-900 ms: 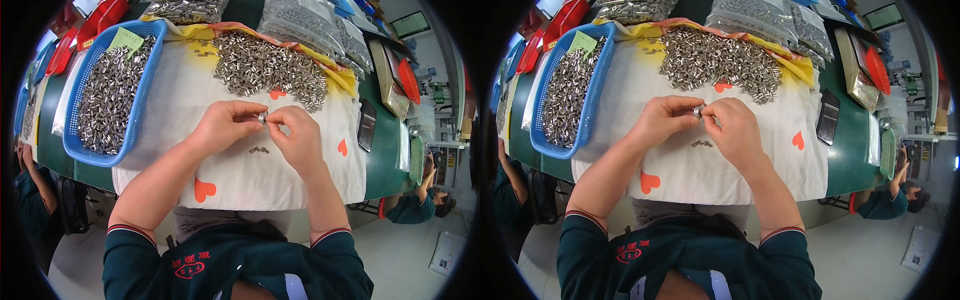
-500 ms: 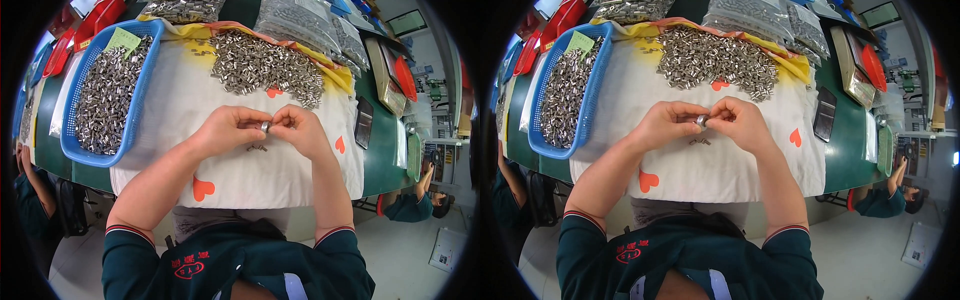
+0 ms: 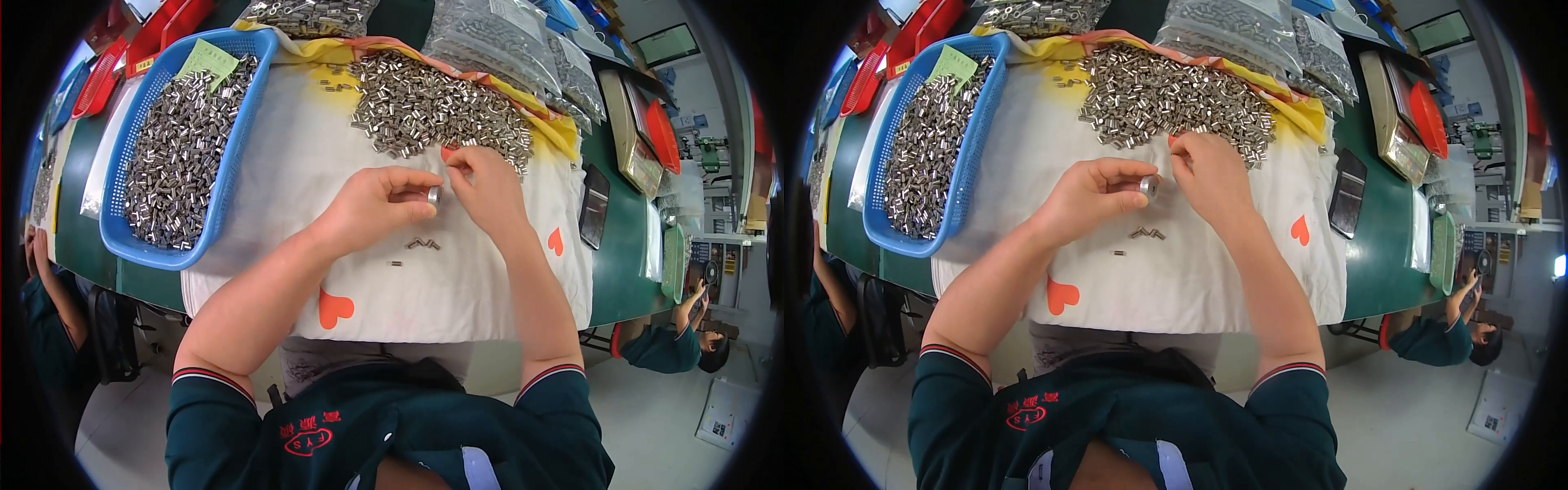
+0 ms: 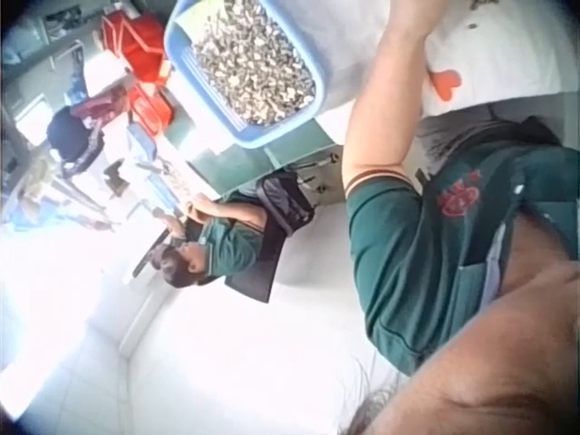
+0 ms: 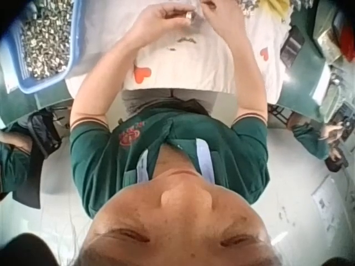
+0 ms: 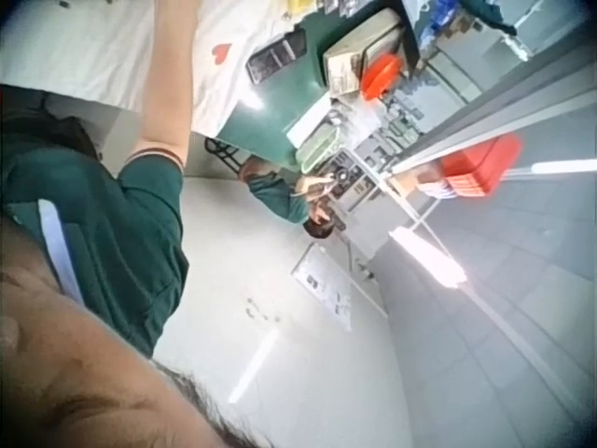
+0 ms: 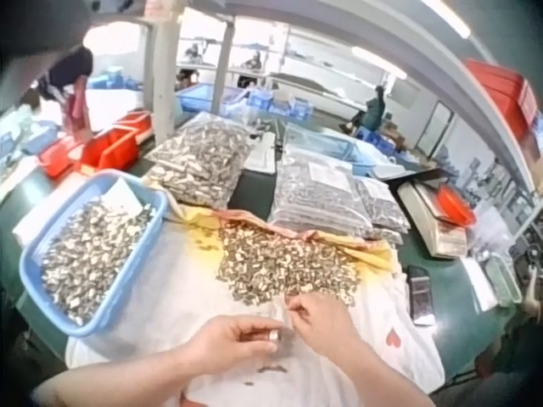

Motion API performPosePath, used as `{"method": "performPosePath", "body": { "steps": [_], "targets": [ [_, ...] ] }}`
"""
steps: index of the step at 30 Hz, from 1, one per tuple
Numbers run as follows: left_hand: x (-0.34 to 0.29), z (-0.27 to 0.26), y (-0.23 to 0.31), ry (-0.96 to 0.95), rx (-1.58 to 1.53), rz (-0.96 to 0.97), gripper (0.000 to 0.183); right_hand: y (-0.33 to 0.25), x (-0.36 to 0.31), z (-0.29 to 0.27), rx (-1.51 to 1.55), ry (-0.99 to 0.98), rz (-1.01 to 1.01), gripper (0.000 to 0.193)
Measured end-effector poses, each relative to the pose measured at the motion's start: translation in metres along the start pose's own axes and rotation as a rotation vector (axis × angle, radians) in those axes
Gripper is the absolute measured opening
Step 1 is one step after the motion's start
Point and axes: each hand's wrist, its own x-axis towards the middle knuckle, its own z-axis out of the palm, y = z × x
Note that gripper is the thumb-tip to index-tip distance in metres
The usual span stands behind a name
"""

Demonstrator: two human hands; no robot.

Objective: Inspecting and sorting small silver-colored metal components on a workbench in a manufacturing environment.

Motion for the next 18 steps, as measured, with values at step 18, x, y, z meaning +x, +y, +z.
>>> {"method": "performPosePath", "body": {
  "steps": [18],
  "targets": [
    [-0.001,-0.003,0.002,0.110,0.108,0.030,0.034,-0.026,-0.033,-0.001,0.370,0.146,-0.095,0.010]
  ]
}}
